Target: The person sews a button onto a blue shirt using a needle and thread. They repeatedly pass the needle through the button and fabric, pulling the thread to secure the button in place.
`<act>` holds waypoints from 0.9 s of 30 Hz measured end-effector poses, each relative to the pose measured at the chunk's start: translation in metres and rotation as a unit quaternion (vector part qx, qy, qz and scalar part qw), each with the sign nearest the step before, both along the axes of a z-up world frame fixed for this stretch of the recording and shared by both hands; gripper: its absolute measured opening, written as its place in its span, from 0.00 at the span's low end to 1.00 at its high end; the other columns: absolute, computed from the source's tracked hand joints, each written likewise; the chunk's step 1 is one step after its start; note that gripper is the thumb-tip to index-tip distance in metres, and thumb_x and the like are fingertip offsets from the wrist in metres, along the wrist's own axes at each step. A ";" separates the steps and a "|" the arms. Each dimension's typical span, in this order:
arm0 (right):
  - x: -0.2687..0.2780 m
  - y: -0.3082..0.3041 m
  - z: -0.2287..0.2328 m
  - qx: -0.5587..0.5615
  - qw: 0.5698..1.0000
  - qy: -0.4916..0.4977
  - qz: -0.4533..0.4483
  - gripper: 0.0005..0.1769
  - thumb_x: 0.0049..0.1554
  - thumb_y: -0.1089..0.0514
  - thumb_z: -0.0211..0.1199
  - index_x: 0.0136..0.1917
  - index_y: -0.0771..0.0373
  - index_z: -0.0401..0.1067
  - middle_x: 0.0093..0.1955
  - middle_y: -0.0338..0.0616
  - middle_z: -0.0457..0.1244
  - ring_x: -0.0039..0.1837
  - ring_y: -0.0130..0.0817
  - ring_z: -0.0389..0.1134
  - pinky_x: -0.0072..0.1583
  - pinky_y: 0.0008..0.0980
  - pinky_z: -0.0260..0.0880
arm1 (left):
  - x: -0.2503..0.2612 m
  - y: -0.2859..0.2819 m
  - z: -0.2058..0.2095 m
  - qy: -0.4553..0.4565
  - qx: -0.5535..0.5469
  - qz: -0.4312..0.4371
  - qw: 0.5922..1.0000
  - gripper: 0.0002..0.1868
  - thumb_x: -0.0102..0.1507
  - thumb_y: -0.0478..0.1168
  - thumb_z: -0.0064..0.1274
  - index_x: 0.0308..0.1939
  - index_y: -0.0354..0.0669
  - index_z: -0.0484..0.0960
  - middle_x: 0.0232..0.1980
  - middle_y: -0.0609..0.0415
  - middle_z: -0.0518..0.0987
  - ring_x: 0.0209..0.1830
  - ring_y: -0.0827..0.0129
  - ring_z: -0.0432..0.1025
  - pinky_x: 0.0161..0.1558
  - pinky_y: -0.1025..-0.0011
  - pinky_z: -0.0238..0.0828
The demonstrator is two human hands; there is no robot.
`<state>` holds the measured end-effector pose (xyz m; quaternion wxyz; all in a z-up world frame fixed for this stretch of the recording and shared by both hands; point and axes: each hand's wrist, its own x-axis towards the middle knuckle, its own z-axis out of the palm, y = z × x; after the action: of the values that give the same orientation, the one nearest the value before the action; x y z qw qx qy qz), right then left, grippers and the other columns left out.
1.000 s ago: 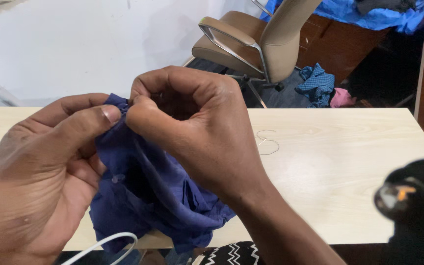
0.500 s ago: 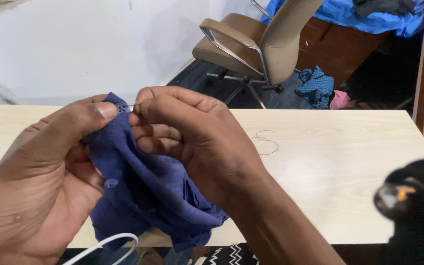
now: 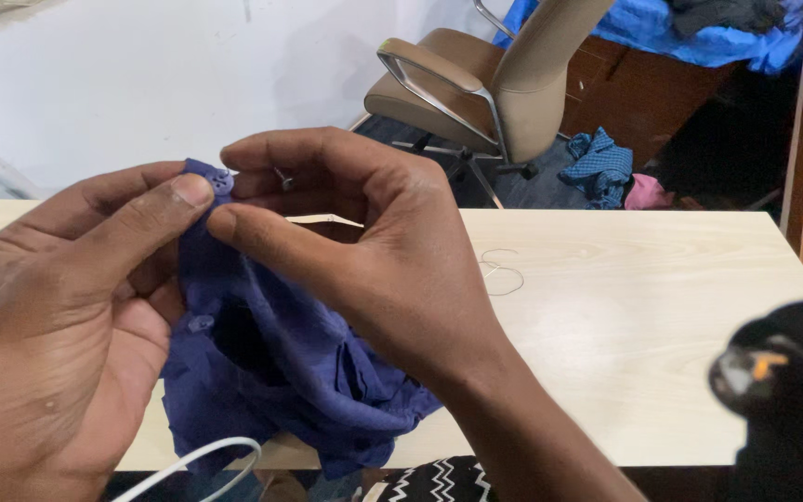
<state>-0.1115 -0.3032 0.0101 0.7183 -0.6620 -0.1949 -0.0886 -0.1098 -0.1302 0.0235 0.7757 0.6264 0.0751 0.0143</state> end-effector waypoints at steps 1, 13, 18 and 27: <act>-0.001 0.000 0.002 -0.010 1.000 -0.018 -0.006 0.18 0.56 0.61 0.69 0.59 0.67 0.75 0.52 0.46 0.72 0.54 0.27 0.76 0.59 0.27 0.82 | -0.001 -0.002 0.002 -0.009 0.003 0.005 1.000 0.14 0.64 0.35 0.58 0.52 0.32 0.81 0.48 0.47 0.84 0.50 0.68 0.80 0.56 0.71 0.80; -0.005 0.000 0.017 -0.109 0.975 -0.164 -0.106 0.07 0.60 0.63 0.64 0.52 0.65 0.78 0.45 0.43 0.73 0.48 0.25 0.78 0.54 0.23 0.83 | -0.007 -0.010 0.015 -0.023 0.027 0.048 0.998 0.14 0.64 0.34 0.58 0.52 0.30 0.82 0.47 0.44 0.84 0.50 0.66 0.81 0.57 0.73 0.81; -0.006 0.002 0.021 -0.132 0.968 -0.177 -0.121 0.07 0.59 0.64 0.64 0.51 0.66 0.78 0.44 0.44 0.73 0.46 0.25 0.78 0.52 0.23 0.83 | -0.010 -0.009 0.015 -0.043 0.027 0.028 0.998 0.14 0.63 0.34 0.59 0.51 0.30 0.82 0.47 0.43 0.85 0.51 0.66 0.82 0.58 0.72 0.81; -0.009 -0.003 0.028 -0.143 0.967 -0.172 -0.119 0.08 0.58 0.61 0.64 0.50 0.66 0.78 0.43 0.43 0.73 0.45 0.24 0.78 0.51 0.22 0.83 | -0.012 -0.005 0.018 -0.061 0.048 0.014 0.997 0.14 0.63 0.34 0.58 0.51 0.30 0.82 0.44 0.42 0.84 0.49 0.65 0.82 0.58 0.70 0.81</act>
<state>-0.1210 -0.3059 0.0381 0.5558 -0.7513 -0.2462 -0.2570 -0.1216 -0.1355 0.0412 0.7478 0.6596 0.0356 0.0671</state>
